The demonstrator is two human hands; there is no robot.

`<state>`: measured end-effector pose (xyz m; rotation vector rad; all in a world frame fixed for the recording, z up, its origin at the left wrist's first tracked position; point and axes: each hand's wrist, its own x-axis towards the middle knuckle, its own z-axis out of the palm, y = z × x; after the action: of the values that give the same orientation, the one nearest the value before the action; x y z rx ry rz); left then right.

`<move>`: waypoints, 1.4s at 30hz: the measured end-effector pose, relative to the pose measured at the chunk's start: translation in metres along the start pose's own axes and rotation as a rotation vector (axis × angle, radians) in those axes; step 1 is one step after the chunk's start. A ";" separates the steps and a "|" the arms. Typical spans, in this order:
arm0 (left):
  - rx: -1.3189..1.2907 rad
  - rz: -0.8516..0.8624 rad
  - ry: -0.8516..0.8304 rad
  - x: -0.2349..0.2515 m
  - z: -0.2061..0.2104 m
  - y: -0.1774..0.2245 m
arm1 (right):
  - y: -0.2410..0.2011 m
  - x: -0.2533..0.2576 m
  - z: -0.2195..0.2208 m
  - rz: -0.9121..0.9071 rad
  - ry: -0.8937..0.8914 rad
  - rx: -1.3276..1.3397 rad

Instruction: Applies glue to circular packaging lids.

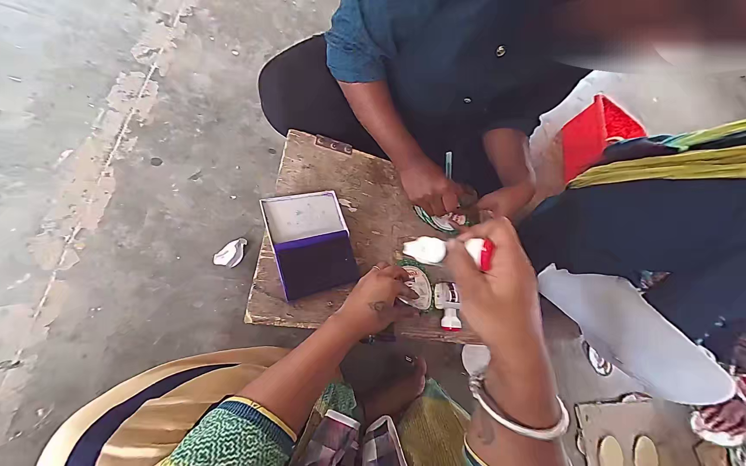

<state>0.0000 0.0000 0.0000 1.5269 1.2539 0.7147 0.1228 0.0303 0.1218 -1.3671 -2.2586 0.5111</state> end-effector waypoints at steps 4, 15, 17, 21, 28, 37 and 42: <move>-0.025 0.015 0.188 0.001 0.011 -0.006 | 0.047 -0.028 -0.026 0.186 0.017 -0.100; 0.097 -0.045 0.418 0.001 0.022 -0.006 | 0.061 -0.019 0.006 0.242 -0.122 -0.068; 0.053 -0.001 0.486 0.004 0.027 -0.012 | 0.066 -0.027 0.020 0.350 0.075 0.256; 0.051 0.028 0.516 0.006 0.029 -0.015 | 0.059 -0.048 0.064 0.549 0.478 1.021; 0.107 0.105 0.509 0.004 0.029 -0.016 | 0.092 -0.046 0.064 0.534 0.609 0.995; 0.151 0.063 0.596 0.004 0.030 -0.010 | 0.091 -0.056 0.022 0.293 0.341 0.288; 0.133 0.000 0.659 0.002 0.032 -0.005 | 0.062 -0.042 0.015 0.289 0.017 -0.103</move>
<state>0.0273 -0.0083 -0.0157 1.4416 1.8112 1.2145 0.1765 0.0192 0.0687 -1.7568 -2.1093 0.4792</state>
